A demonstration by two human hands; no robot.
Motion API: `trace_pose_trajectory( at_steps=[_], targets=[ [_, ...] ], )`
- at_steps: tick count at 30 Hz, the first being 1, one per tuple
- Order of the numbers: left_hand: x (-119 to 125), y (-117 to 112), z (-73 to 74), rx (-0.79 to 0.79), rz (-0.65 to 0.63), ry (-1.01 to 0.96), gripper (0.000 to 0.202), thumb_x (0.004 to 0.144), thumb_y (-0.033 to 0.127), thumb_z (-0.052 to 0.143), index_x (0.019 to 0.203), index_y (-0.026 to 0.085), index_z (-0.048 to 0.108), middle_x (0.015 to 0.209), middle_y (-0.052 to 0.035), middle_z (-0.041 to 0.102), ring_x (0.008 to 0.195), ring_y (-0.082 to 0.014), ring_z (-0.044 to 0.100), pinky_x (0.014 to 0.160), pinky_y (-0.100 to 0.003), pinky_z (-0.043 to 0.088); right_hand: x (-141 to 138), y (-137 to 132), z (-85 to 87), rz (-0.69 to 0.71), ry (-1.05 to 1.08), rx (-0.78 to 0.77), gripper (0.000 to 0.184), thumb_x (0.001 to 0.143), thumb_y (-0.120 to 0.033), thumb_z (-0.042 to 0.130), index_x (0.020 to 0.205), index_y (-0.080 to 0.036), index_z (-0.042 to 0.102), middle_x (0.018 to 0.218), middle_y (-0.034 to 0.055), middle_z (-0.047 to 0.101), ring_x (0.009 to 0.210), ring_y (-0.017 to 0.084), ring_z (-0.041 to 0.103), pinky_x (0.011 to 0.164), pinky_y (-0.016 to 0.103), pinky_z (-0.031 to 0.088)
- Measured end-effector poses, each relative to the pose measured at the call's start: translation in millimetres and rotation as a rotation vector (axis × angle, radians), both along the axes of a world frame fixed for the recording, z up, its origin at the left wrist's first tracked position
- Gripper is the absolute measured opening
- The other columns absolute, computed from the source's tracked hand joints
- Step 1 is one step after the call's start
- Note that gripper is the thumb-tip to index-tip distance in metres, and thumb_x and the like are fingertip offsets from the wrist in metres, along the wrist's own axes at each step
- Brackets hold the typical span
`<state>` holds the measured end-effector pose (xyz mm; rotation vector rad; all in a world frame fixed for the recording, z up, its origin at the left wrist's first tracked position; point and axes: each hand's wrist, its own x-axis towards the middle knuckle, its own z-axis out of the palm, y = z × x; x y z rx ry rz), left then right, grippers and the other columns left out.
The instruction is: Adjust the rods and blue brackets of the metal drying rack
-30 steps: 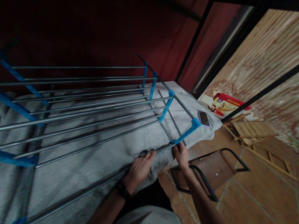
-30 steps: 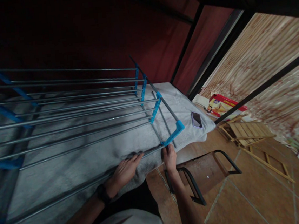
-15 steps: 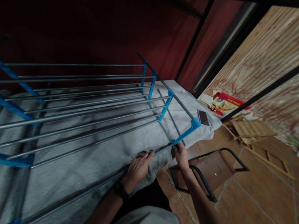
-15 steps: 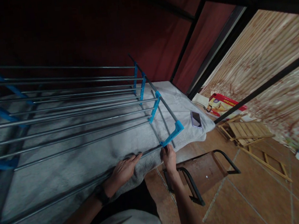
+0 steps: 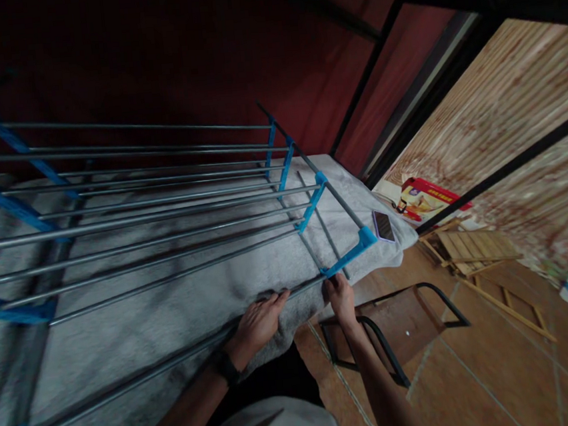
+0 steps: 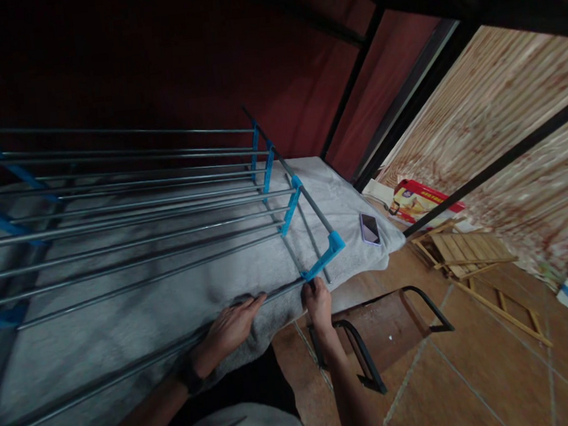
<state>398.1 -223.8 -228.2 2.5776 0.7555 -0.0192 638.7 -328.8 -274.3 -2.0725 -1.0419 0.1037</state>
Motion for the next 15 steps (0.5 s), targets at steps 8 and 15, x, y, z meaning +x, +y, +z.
trace_pose_trajectory(
  at_steps=[8,15],
  targets=[
    [-0.3,1.8,-3.3,-0.029,0.003,-0.009,0.065,0.090,0.000,0.031,0.151,0.021,0.043,0.142,-0.0109,0.059,0.119,-0.0256,0.065,0.098,-0.043,0.052,-2.5,1.4,1.4,-0.026,-0.014,-0.008,0.019,0.089,-0.034,0.048,0.089,-0.020,0.061,0.085,0.0061,0.066,0.078,0.021,0.060,0.074,0.031,0.046],
    [2.8,4.1,-4.0,-0.042,-0.007,-0.050,0.064,0.089,-0.001,0.033,0.148,0.019,0.047,0.136,-0.0129,0.064,0.113,-0.0234,0.067,0.096,-0.039,0.054,-4.7,1.9,3.3,-0.015,-0.031,-0.016,0.019,0.088,-0.033,0.049,0.091,-0.019,0.063,0.086,0.0077,0.068,0.079,0.022,0.062,0.073,0.032,0.047]
  ],
)
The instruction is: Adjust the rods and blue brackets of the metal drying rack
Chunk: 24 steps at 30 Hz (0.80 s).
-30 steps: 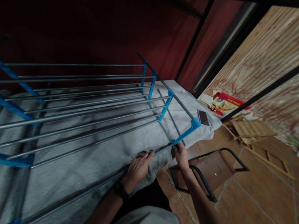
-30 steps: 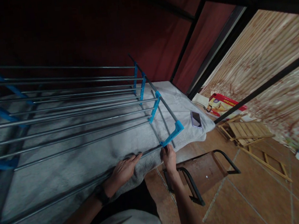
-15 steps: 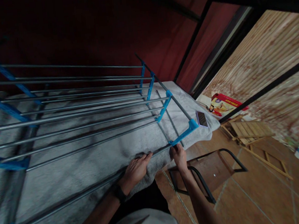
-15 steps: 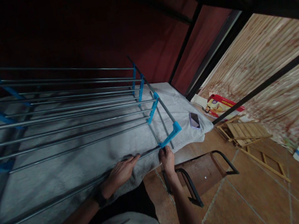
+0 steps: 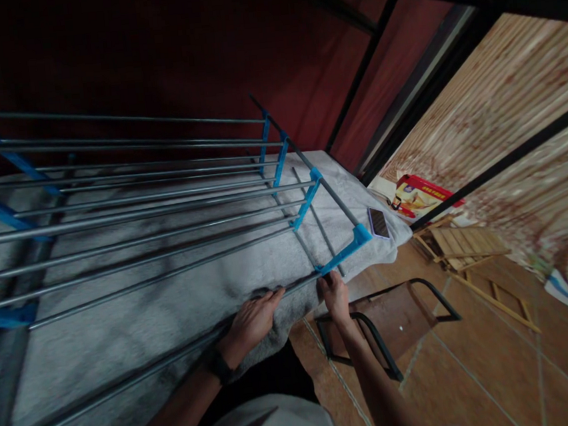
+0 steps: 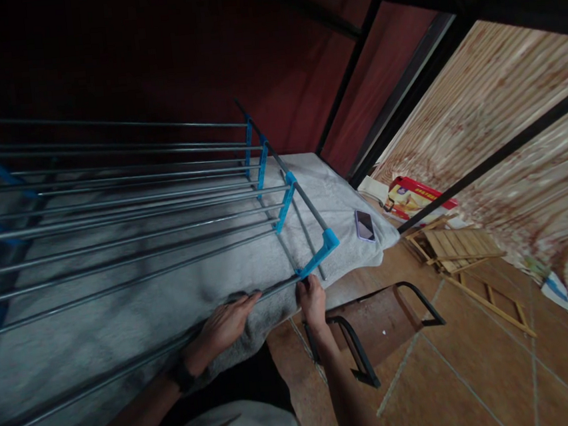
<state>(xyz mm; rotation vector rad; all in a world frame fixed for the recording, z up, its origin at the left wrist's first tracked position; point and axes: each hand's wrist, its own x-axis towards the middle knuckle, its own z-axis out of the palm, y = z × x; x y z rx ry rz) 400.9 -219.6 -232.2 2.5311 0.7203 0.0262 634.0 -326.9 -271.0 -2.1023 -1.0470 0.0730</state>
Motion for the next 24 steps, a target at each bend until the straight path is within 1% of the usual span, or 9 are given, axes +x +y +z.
trace_pose_trajectory(
  at_steps=[3,7,11,14,17,19,20,22,24],
  targets=[
    [1,0,1.5,-0.001,-0.007,0.000,0.065,0.088,-0.002,0.033,0.148,0.018,0.048,0.136,-0.0135,0.064,0.114,-0.0245,0.067,0.096,-0.041,0.054,0,-1,-0.6,0.001,0.002,-0.012,0.019,0.088,-0.033,0.050,0.091,-0.020,0.062,0.086,0.0073,0.067,0.079,0.022,0.061,0.072,0.031,0.046],
    [1,1,2.3,-0.024,-0.010,-0.002,0.062,0.090,0.001,0.032,0.147,0.018,0.049,0.139,-0.0133,0.062,0.120,-0.0250,0.065,0.101,-0.042,0.052,0,-1,-1.5,0.001,0.002,-0.012,0.018,0.088,-0.035,0.050,0.088,-0.020,0.060,0.085,0.0068,0.066,0.079,0.021,0.059,0.073,0.031,0.045],
    [2,4,1.2,-0.049,-0.013,-0.008,0.057,0.093,0.005,0.032,0.146,0.018,0.050,0.138,-0.0123,0.063,0.121,-0.0237,0.064,0.103,-0.040,0.051,-1,-2,-1.2,0.010,-0.006,-0.012,0.018,0.089,-0.034,0.049,0.088,-0.020,0.060,0.083,0.0064,0.065,0.079,0.021,0.059,0.073,0.031,0.045],
    [4,3,2.8,-0.027,-0.023,0.004,0.056,0.093,0.006,0.033,0.145,0.018,0.050,0.137,-0.0113,0.063,0.118,-0.0225,0.065,0.101,-0.037,0.051,-2,-2,-0.4,0.013,0.001,0.006,0.019,0.088,-0.034,0.048,0.090,-0.020,0.061,0.086,0.0067,0.066,0.080,0.021,0.059,0.075,0.032,0.046],
    [1,-2,7.1,0.042,-0.007,0.018,0.056,0.094,0.007,0.034,0.146,0.020,0.048,0.133,-0.0111,0.065,0.116,-0.0231,0.064,0.097,-0.036,0.052,-3,-3,-1.2,0.034,0.019,0.024,0.020,0.088,-0.033,0.047,0.094,-0.020,0.061,0.088,0.0066,0.066,0.080,0.021,0.059,0.077,0.032,0.047],
    [-10,-8,8.4,0.111,0.041,0.000,0.051,0.098,0.016,0.038,0.148,0.021,0.046,0.131,-0.0115,0.064,0.119,-0.0250,0.061,0.097,-0.037,0.050,-4,-4,-3.8,0.036,0.019,0.039,0.023,0.089,-0.033,0.045,0.099,-0.020,0.061,0.092,0.0078,0.066,0.084,0.022,0.060,0.079,0.033,0.047],
    [-20,-11,7.7,0.144,0.075,-0.010,0.049,0.099,0.021,0.040,0.148,0.021,0.045,0.131,-0.0117,0.064,0.122,-0.0260,0.058,0.099,-0.038,0.049,-5,-5,-5.7,0.030,0.014,0.048,0.025,0.089,-0.033,0.044,0.101,-0.019,0.061,0.094,0.0087,0.066,0.086,0.022,0.060,0.081,0.034,0.047],
    [-46,-17,3.4,0.195,0.161,-0.004,0.047,0.100,0.027,0.042,0.147,0.020,0.047,0.132,-0.0124,0.062,0.125,-0.0276,0.056,0.102,-0.040,0.047,-7,-6,-9.8,0.012,0.004,0.063,0.027,0.090,-0.034,0.043,0.104,-0.019,0.060,0.097,0.0101,0.065,0.090,0.023,0.060,0.083,0.036,0.047],
    [-77,-22,-3.6,0.231,0.267,0.039,0.042,0.101,0.029,0.040,0.140,0.018,0.054,0.129,-0.0138,0.064,0.121,-0.0287,0.058,0.102,-0.042,0.047,-8,-8,-13.6,0.008,0.002,0.064,0.028,0.090,-0.035,0.043,0.106,-0.019,0.059,0.098,0.0108,0.065,0.092,0.024,0.059,0.085,0.037,0.047]
  ],
)
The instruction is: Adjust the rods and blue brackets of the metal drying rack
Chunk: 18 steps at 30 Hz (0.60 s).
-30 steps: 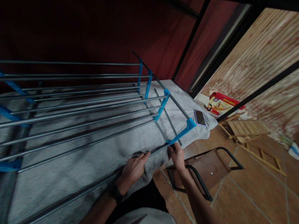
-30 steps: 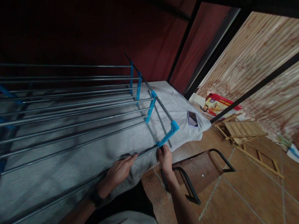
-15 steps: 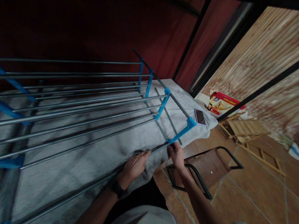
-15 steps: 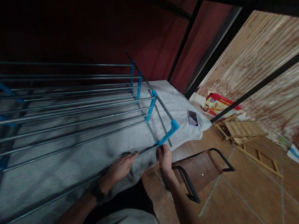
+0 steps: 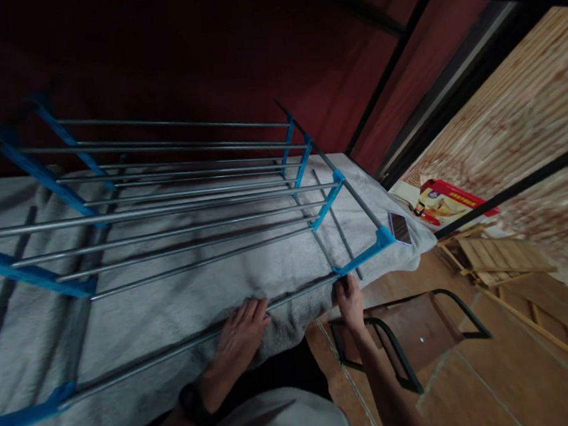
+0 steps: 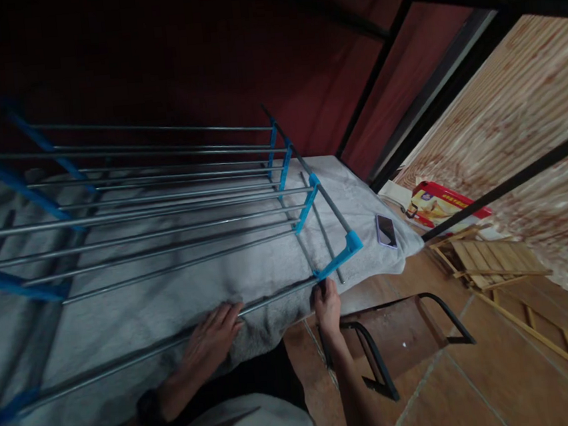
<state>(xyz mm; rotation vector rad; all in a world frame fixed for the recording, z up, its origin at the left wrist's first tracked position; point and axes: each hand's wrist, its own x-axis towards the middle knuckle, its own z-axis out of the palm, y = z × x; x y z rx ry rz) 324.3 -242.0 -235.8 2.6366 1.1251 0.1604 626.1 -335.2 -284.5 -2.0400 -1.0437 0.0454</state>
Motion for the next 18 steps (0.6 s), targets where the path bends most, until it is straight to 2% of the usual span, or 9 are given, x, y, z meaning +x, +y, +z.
trace_pose_trajectory(
  at_steps=[3,6,11,18],
  targets=[
    [-40,-3,-9.6,0.016,0.100,0.075,0.037,0.102,0.029,0.038,0.126,0.019,0.063,0.118,-0.0137,0.068,0.114,-0.0287,0.061,0.103,-0.045,0.046,1,-3,-3.8,0.021,-0.004,-0.015,0.031,0.090,-0.037,0.044,0.110,-0.019,0.058,0.101,0.0117,0.064,0.094,0.026,0.059,0.086,0.038,0.046],
    [-60,-2,-13.4,0.006,0.061,0.117,0.036,0.101,0.019,0.036,0.124,0.022,0.064,0.113,-0.0110,0.069,0.111,-0.0268,0.062,0.102,-0.043,0.046,4,-5,-5.5,0.014,-0.031,-0.031,0.033,0.090,-0.039,0.043,0.111,-0.019,0.058,0.103,0.0133,0.064,0.096,0.027,0.058,0.086,0.039,0.045],
    [-58,2,-9.6,0.034,-0.002,0.117,0.037,0.094,0.007,0.040,0.119,0.020,0.064,0.108,-0.0106,0.068,0.102,-0.0248,0.064,0.093,-0.038,0.049,7,-6,-6.2,0.006,-0.065,-0.064,0.031,0.088,-0.042,0.043,0.103,-0.019,0.058,0.098,0.0132,0.062,0.092,0.028,0.057,0.084,0.040,0.043],
    [-54,-1,-6.2,0.145,-0.017,0.072,0.019,0.094,0.012,0.054,0.108,0.020,0.063,0.098,-0.0047,0.068,0.092,-0.0197,0.065,0.083,-0.032,0.049,11,-8,-2.6,-0.003,-0.041,-0.118,0.036,0.082,-0.047,0.047,0.099,-0.018,0.058,0.093,0.0100,0.061,0.086,0.026,0.055,0.080,0.039,0.042]
  ],
)
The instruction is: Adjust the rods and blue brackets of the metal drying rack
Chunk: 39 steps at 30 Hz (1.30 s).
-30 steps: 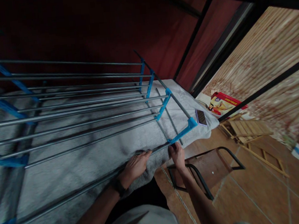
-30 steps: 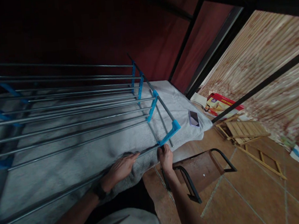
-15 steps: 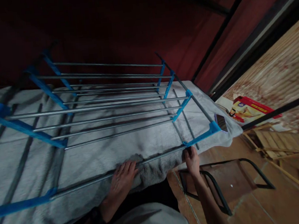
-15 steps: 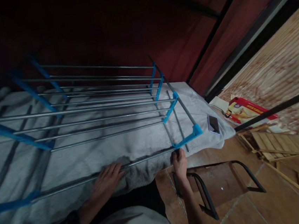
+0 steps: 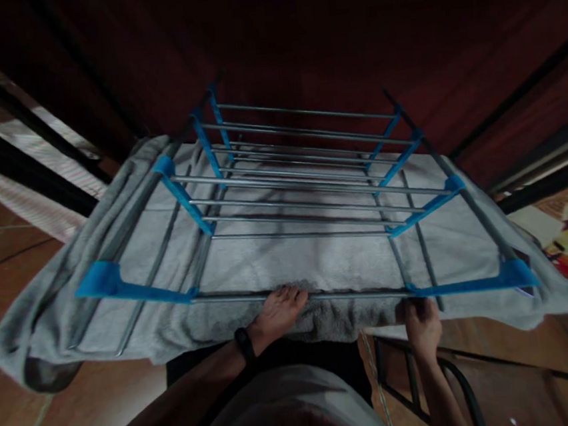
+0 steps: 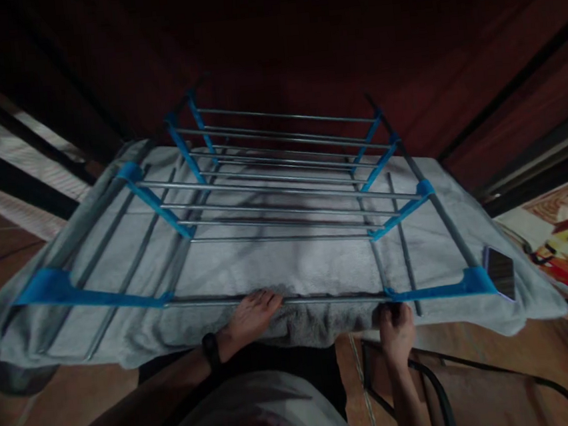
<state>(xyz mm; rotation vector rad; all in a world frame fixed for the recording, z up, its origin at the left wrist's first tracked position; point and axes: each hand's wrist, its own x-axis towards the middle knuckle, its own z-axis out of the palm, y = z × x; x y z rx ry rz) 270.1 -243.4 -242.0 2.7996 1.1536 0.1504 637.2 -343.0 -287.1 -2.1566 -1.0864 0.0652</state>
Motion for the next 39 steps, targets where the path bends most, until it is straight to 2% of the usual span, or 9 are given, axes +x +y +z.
trace_pose_trajectory(
  at_steps=[6,10,15,20,23,26,30,34,39],
  targets=[
    [-6,-8,5.1,0.106,0.024,-0.063,0.028,0.101,0.030,0.047,0.125,0.020,0.060,0.109,-0.0065,0.069,0.101,-0.0194,0.064,0.094,-0.034,0.046,-16,-7,19.3,-0.014,0.121,0.172,0.046,0.076,-0.045,0.057,0.112,-0.016,0.061,0.095,0.0090,0.060,0.089,0.027,0.058,0.079,0.041,0.046],
    [-35,-25,10.7,0.218,0.109,-0.149,0.039,0.102,0.030,0.045,0.139,0.023,0.052,0.125,-0.0086,0.066,0.113,-0.0194,0.061,0.104,-0.036,0.041,-42,-18,25.8,-0.074,0.047,0.324,0.051,0.081,-0.045,0.056,0.122,-0.013,0.059,0.106,0.0143,0.057,0.101,0.032,0.057,0.083,0.049,0.049],
    [-95,-65,15.2,0.309,0.178,-0.310,0.036,0.097,0.010,0.042,0.126,0.020,0.061,0.109,-0.0083,0.068,0.100,-0.0186,0.062,0.093,-0.033,0.046,-93,-6,17.9,0.243,-0.136,0.333,0.041,0.093,-0.039,0.049,0.120,-0.012,0.061,0.122,0.0205,0.056,0.122,0.035,0.050,0.100,0.057,0.043],
    [-176,-88,19.8,0.469,0.549,-0.414,0.018,0.095,0.012,0.051,0.107,0.019,0.062,0.096,-0.0066,0.062,0.089,-0.0185,0.060,0.081,-0.030,0.049,-155,16,12.1,0.564,-0.099,0.301,0.032,0.101,-0.031,0.042,0.119,-0.015,0.063,0.133,0.0180,0.051,0.124,0.030,0.052,0.102,0.053,0.045],
    [-230,-75,25.5,0.517,0.864,-0.339,0.022,0.098,0.029,0.047,0.108,0.016,0.061,0.101,-0.0115,0.060,0.097,-0.0269,0.058,0.087,-0.040,0.049,-181,20,11.9,0.689,-0.095,0.276,0.031,0.101,-0.022,0.040,0.123,-0.018,0.062,0.137,0.0163,0.051,0.124,0.027,0.054,0.102,0.050,0.047],
    [-270,-47,28.4,0.394,1.023,-0.237,0.041,0.098,0.043,0.039,0.114,0.013,0.061,0.109,-0.0159,0.060,0.104,-0.0327,0.056,0.093,-0.047,0.047,-194,19,9.1,0.767,-0.143,0.249,0.033,0.100,-0.017,0.040,0.126,-0.021,0.061,0.139,0.0145,0.052,0.127,0.026,0.054,0.101,0.047,0.049],
    [-291,-9,28.1,0.211,1.054,-0.218,0.045,0.095,0.045,0.036,0.115,0.015,0.062,0.111,-0.0145,0.062,0.106,-0.0306,0.058,0.097,-0.043,0.047,-197,19,-1.0,0.795,-0.235,0.250,0.035,0.099,-0.016,0.041,0.126,-0.022,0.062,0.139,0.0139,0.054,0.128,0.026,0.054,0.096,0.043,0.053],
    [-294,17,35.1,0.221,1.138,0.013,0.053,0.095,0.041,0.033,0.132,0.009,0.054,0.128,-0.0224,0.055,0.115,-0.0382,0.053,0.094,-0.048,0.046,-193,20,-9.2,0.795,-0.289,0.252,0.036,0.098,-0.017,0.042,0.126,-0.023,0.064,0.137,0.0134,0.057,0.124,0.025,0.057,0.092,0.040,0.055],
    [-308,33,40.4,0.116,1.151,0.153,0.050,0.094,0.030,0.034,0.131,0.001,0.052,0.115,-0.0258,0.058,0.108,-0.0377,0.057,0.091,-0.046,0.046,-199,19,-1.8,0.785,-0.253,0.219,0.037,0.099,-0.016,0.039,0.123,-0.022,0.066,0.134,0.0132,0.059,0.122,0.024,0.060,0.092,0.040,0.057]
  ],
)
